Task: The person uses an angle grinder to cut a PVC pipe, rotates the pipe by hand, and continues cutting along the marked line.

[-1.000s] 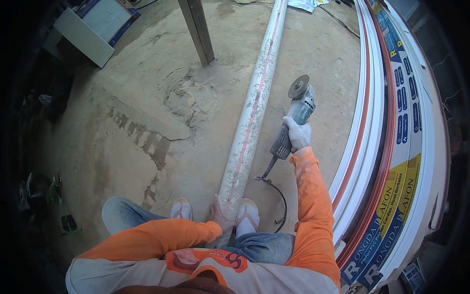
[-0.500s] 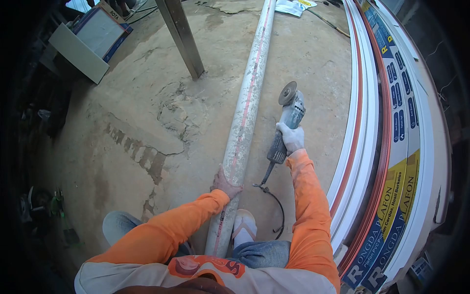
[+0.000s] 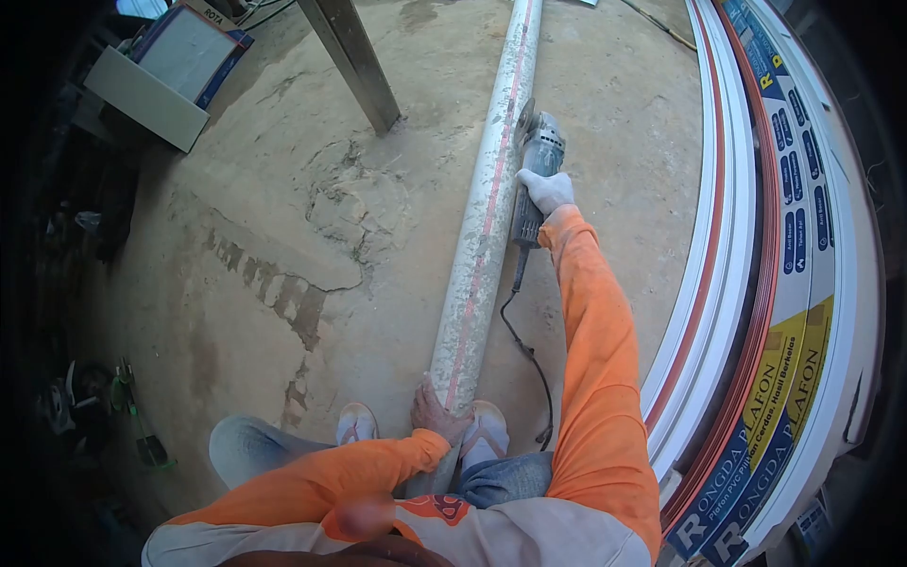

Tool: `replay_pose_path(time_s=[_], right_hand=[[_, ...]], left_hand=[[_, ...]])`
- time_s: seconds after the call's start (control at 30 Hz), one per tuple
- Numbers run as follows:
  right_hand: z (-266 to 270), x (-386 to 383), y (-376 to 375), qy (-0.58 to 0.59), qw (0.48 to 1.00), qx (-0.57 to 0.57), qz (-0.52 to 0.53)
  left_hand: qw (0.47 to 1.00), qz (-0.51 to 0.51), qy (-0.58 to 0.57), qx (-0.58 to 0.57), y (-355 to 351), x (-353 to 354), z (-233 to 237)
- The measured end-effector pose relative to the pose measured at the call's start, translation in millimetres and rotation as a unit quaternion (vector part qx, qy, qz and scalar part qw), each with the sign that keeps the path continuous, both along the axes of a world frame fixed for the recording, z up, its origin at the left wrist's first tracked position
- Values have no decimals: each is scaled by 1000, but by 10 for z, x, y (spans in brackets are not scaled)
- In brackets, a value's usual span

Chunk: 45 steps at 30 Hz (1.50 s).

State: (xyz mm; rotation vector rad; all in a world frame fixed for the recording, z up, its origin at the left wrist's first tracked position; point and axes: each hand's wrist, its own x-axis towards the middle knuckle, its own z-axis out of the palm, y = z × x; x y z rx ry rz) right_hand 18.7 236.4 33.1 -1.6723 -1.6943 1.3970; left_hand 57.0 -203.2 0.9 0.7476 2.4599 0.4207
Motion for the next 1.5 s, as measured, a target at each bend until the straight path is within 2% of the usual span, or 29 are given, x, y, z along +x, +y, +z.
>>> replay_pose_path(time_s=[0.3, 0.6, 0.77, 0.97, 1.5], right_hand=[[66, -93, -38, -34, 999, -11, -8], [67, -115, -79, -8, 1000, -16, -16], [33, -122, -26, -62, 998, -16, -6], [46, -123, -102, -29, 999, -17, -6], [18, -66, -201, -36, 999, -28, 18]], left_hand=[[1000, -2, -6, 10, -23, -20, -21], [1000, 7, -14, 2, -42, -18, -86], [1000, 4, 3, 16, -16, -17, -42], [1000, -2, 6, 22, -21, -15, -36], [1000, 6, -11, 15, 1, -22, 7]])
